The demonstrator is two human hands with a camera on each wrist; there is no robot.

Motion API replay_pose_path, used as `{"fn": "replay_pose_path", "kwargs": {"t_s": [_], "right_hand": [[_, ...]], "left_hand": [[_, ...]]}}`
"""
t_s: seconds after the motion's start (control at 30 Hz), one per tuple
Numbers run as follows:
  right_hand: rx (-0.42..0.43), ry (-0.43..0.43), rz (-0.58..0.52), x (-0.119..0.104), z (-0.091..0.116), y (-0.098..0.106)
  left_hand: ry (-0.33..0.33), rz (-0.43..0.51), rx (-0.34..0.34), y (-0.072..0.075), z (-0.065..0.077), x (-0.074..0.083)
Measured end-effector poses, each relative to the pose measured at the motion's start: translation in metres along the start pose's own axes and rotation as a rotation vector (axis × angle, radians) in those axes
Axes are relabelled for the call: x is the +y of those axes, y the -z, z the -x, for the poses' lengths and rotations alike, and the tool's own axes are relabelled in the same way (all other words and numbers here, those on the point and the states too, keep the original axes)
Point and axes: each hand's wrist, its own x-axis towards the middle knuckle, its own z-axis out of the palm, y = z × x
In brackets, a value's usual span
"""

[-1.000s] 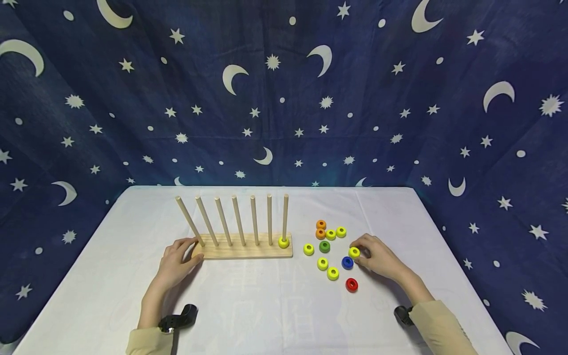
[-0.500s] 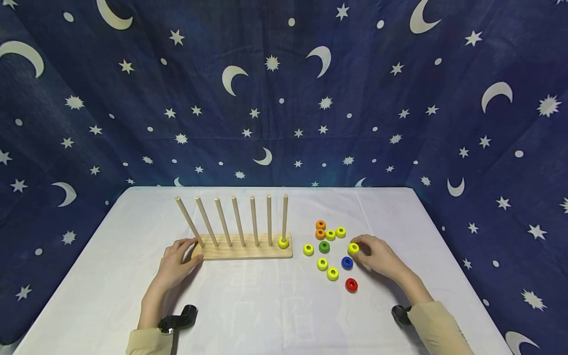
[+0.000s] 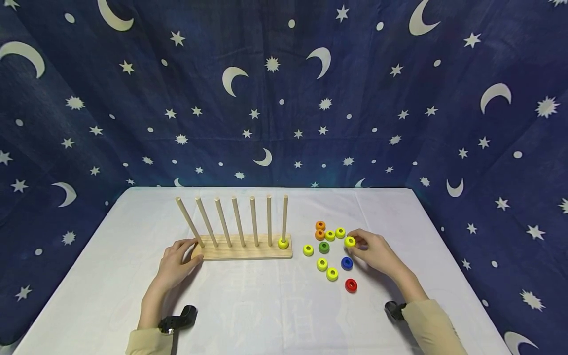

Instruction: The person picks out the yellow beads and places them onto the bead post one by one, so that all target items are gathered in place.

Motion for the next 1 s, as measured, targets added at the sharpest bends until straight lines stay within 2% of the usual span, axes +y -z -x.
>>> {"fn": "replay_pose_path", "kwargs": {"t_s": [0.27,0.43,0.73,1.0], "right_hand": [[0.038,0.002,-0.011,-0.011,-0.009,0.001],[0.087,0.034,-0.041,-0.019,-0.015,0.003],[0.143,0.025,-0.070,-0.047,-0.028,0.009],[0.194,0.049,-0.119,-0.068,-0.033,0.011]], "left_hand": [[0.005,0.000,-0.004,0.000,0.000,0.000],[-0.004,-0.002,0.000,0.000,0.000,0.000],[-0.003,0.000,-0.002,0.000,0.000,0.000],[-0.001,-0.003,-0.003,0.001,0.000,0.000]]}}
